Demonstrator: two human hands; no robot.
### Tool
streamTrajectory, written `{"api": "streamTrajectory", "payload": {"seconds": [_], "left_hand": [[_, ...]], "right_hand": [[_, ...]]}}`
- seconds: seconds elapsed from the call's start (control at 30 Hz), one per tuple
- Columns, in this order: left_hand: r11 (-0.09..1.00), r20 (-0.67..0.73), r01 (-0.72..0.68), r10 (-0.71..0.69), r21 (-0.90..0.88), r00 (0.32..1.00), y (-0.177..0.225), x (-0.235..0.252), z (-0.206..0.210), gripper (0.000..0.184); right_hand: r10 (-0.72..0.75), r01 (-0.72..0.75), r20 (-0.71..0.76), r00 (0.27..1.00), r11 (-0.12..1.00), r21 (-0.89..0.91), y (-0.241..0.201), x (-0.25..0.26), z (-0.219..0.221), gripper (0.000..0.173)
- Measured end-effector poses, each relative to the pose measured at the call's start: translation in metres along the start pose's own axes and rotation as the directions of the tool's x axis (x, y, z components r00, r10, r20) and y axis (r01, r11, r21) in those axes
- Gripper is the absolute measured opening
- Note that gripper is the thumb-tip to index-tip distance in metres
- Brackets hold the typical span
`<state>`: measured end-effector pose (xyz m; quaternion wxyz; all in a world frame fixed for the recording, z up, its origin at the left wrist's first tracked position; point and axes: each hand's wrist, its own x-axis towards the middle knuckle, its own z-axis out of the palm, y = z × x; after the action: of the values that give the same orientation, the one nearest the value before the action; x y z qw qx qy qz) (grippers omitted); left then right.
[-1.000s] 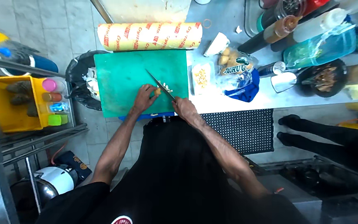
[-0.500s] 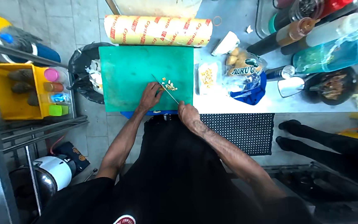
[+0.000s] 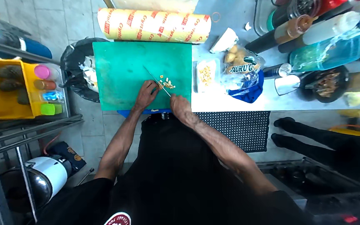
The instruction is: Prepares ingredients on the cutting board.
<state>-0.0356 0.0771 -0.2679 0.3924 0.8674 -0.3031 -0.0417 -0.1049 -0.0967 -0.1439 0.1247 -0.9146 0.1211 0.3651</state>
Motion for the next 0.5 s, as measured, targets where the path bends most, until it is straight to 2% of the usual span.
{"api": "streamTrajectory", "payload": {"seconds": [0.13,0.23,0.37,0.43,0.5], "left_hand": [[1.0,0.001,0.019,-0.019,-0.003,1.0,0.002,0.0,-0.001,0.021],[1.0,0.031,-0.008,0.008,-0.002,0.999,0.001,0.002,-0.004,0.021],[0.999,0.061,-0.034,0.033,0.012,0.998,-0.002,0.004,-0.007,0.021],[1.0,0.051,-0.021,0.02,0.017,0.998,-0.004,0.003,-0.005,0.021],[1.0,0.037,-0.016,0.016,0.007,0.999,-0.004,0.002,-0.003,0.019]], "right_hand": [[-0.015,0.019,-0.103,0.995,0.999,0.045,-0.002,0.031,0.038,0.03],[-0.036,0.043,-0.105,0.994,0.997,0.066,-0.01,0.047,0.03,0.032],[-0.047,0.049,-0.032,0.998,0.998,0.045,-0.01,0.023,0.0,0.03],[-0.024,0.024,-0.009,1.0,0.999,0.033,-0.008,0.007,0.001,0.028],[0.002,-0.002,-0.01,1.0,0.999,0.042,-0.007,0.011,0.014,0.029]]}}
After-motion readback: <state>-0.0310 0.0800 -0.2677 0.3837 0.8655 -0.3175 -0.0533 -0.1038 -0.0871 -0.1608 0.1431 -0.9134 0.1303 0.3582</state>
